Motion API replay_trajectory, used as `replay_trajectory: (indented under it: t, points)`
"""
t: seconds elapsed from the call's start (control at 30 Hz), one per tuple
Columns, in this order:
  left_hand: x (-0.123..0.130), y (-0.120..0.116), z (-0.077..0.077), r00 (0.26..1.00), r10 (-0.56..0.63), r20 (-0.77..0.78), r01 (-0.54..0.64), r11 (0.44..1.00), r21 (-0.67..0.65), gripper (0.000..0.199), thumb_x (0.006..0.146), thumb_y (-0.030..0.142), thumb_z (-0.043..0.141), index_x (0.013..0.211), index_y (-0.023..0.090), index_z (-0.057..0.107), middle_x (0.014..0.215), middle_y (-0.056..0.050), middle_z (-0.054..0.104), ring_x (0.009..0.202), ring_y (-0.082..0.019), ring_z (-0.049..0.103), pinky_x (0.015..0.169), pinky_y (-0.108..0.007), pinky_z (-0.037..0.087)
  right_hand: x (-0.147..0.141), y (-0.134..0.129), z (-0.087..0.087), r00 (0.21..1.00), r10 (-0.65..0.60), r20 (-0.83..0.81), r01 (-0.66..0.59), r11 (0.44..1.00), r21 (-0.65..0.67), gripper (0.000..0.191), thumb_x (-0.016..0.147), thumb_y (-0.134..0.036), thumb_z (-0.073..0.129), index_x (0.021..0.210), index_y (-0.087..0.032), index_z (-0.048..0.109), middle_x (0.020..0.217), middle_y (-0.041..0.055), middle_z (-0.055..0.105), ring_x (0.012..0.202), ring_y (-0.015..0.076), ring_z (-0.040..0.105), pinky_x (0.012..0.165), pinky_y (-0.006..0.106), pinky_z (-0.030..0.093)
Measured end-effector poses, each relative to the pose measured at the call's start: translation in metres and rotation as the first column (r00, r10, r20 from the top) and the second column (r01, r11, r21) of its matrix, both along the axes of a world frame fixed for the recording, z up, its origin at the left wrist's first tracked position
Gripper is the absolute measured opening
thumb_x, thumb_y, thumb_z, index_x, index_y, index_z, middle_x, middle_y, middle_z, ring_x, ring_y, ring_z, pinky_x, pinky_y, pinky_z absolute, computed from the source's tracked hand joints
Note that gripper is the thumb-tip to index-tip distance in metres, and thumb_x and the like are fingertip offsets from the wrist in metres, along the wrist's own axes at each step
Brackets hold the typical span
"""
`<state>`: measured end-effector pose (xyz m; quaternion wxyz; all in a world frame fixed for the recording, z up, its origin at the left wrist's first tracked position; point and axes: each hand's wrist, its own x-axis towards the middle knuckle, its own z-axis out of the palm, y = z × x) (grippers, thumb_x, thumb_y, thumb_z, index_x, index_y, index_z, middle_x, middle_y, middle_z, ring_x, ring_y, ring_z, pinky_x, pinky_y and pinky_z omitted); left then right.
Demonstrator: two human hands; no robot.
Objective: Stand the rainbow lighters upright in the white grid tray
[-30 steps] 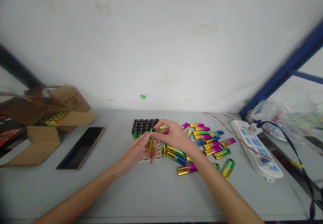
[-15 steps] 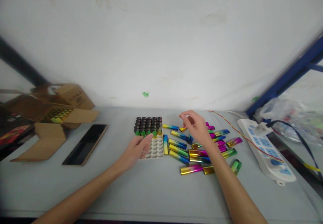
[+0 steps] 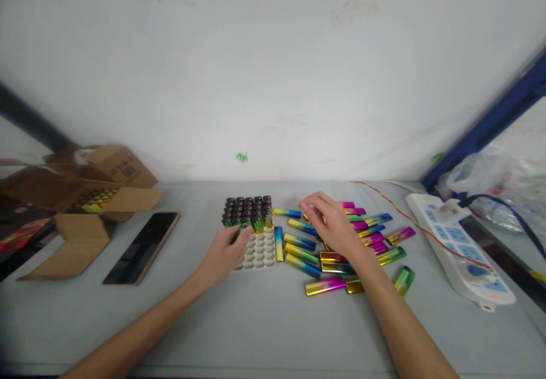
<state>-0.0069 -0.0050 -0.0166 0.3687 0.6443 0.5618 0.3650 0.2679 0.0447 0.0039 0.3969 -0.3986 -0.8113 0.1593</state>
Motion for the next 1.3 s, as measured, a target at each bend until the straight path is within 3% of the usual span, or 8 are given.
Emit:
replay_trajectory:
  t: [0.27, 0.5, 0.57, 0.67, 0.8, 0.9, 1.1, 1.3]
  points:
    - [-0.002, -0.005, 0.018, 0.969, -0.183, 0.167, 0.197, 0.978, -0.072, 0.035, 0.099, 0.057, 0.055, 0.094, 0.023, 0.048, 0.063, 0.01, 0.044, 0.046, -0.006, 0.036, 0.043, -0.016, 0.032, -0.002, -0.001, -0.001, 1.0, -0.009, 0.004, 0.009, 1.0, -0.017, 0.025, 0.109, -0.034, 0.048, 0.097, -0.02, 0.066, 0.091, 0.0059, 0.068, 0.078, 0.0187, 0.063, 0.071, 0.032, 0.048]
    - [0.0, 0.001, 0.059, 0.954, -0.148, 0.259, 0.162, 0.986, -0.034, 0.04, 0.091, 0.05, 0.072, 0.103, 0.026, 0.042, 0.082, 0.009, 0.058, 0.036, 0.0, 0.037, 0.031, -0.012, 0.03, 0.0, 0.0, -0.004, 0.999, 0.012, 0.051, -0.014, 0.999, 0.038, 0.022, 0.109, -0.03, 0.047, 0.1, -0.021, 0.065, 0.098, 0.0071, 0.068, 0.086, 0.0204, 0.065, 0.077, 0.033, 0.049]
    - [0.002, 0.007, 0.066, 0.946, -0.172, 0.274, 0.191, 0.981, -0.046, 0.04, 0.09, 0.051, 0.072, 0.104, 0.027, 0.043, 0.082, 0.008, 0.06, 0.036, -0.002, 0.041, 0.029, -0.014, 0.035, 0.0, 0.0, -0.005, 0.997, 0.017, 0.077, -0.022, 0.998, 0.059, 0.021, 0.109, -0.029, 0.047, 0.102, -0.021, 0.065, 0.099, 0.0076, 0.068, 0.088, 0.021, 0.065, 0.079, 0.034, 0.049]
    - [0.006, 0.017, 0.072, 0.931, -0.24, 0.275, 0.242, 0.97, 0.024, 0.034, 0.092, 0.049, 0.07, 0.101, 0.024, 0.05, 0.074, 0.006, 0.06, 0.048, -0.008, 0.053, 0.041, -0.02, 0.051, 0.0, 0.0, -0.004, 0.993, 0.021, 0.116, -0.029, 0.997, 0.075, 0.021, 0.109, -0.027, 0.045, 0.103, -0.021, 0.064, 0.102, 0.0079, 0.068, 0.092, 0.0214, 0.065, 0.081, 0.034, 0.05]
    - [0.01, 0.026, 0.077, 0.974, -0.215, 0.073, 0.196, 0.958, 0.21, 0.03, 0.098, 0.048, 0.062, 0.097, 0.019, 0.067, 0.087, -0.002, 0.067, 0.064, -0.011, 0.06, 0.058, -0.024, 0.055, 0.001, 0.0, -0.003, 0.99, 0.005, 0.141, -0.016, 0.997, 0.076, 0.021, 0.11, -0.026, 0.045, 0.105, -0.021, 0.064, 0.103, 0.0076, 0.067, 0.091, 0.0208, 0.065, 0.083, 0.034, 0.05]
    - [0.011, 0.03, 0.079, 0.979, -0.158, -0.124, 0.193, 0.912, 0.361, 0.032, 0.1, 0.045, 0.058, 0.098, 0.018, 0.075, 0.092, -0.005, 0.071, 0.077, -0.015, 0.065, 0.071, -0.026, 0.055, 0.001, -0.001, -0.002, 0.986, 0.01, 0.166, -0.023, 0.996, 0.082, 0.022, 0.11, -0.026, 0.043, 0.106, -0.02, 0.064, 0.104, 0.0077, 0.067, 0.092, 0.0211, 0.065, 0.083, 0.034, 0.049]
    - [0.007, 0.034, 0.074, 0.917, -0.201, -0.344, 0.321, 0.885, 0.338, 0.023, 0.092, 0.039, 0.073, 0.107, 0.022, 0.076, 0.104, -0.004, 0.079, 0.09, -0.018, 0.072, 0.089, -0.03, 0.054, -0.002, -0.006, 0.003, 0.981, 0.0, 0.195, -0.014, 0.997, 0.074, 0.022, 0.11, -0.027, 0.044, 0.109, -0.02, 0.065, 0.105, 0.0076, 0.068, 0.092, 0.0215, 0.065, 0.083, 0.034, 0.049]
    - [0.001, 0.042, 0.063, 0.821, -0.19, -0.539, 0.46, 0.78, 0.425, 0.019, 0.097, 0.03, 0.066, 0.109, 0.021, 0.077, 0.108, -0.008, 0.076, 0.11, -0.025, 0.063, 0.099, -0.042, 0.053, -0.002, -0.006, 0.004, 0.98, -0.009, 0.198, -0.003, 0.998, 0.06, 0.021, 0.11, -0.027, 0.045, 0.116, -0.022, 0.065, 0.109, 0.0079, 0.069, 0.094, 0.0221, 0.067, 0.087, 0.036, 0.051]
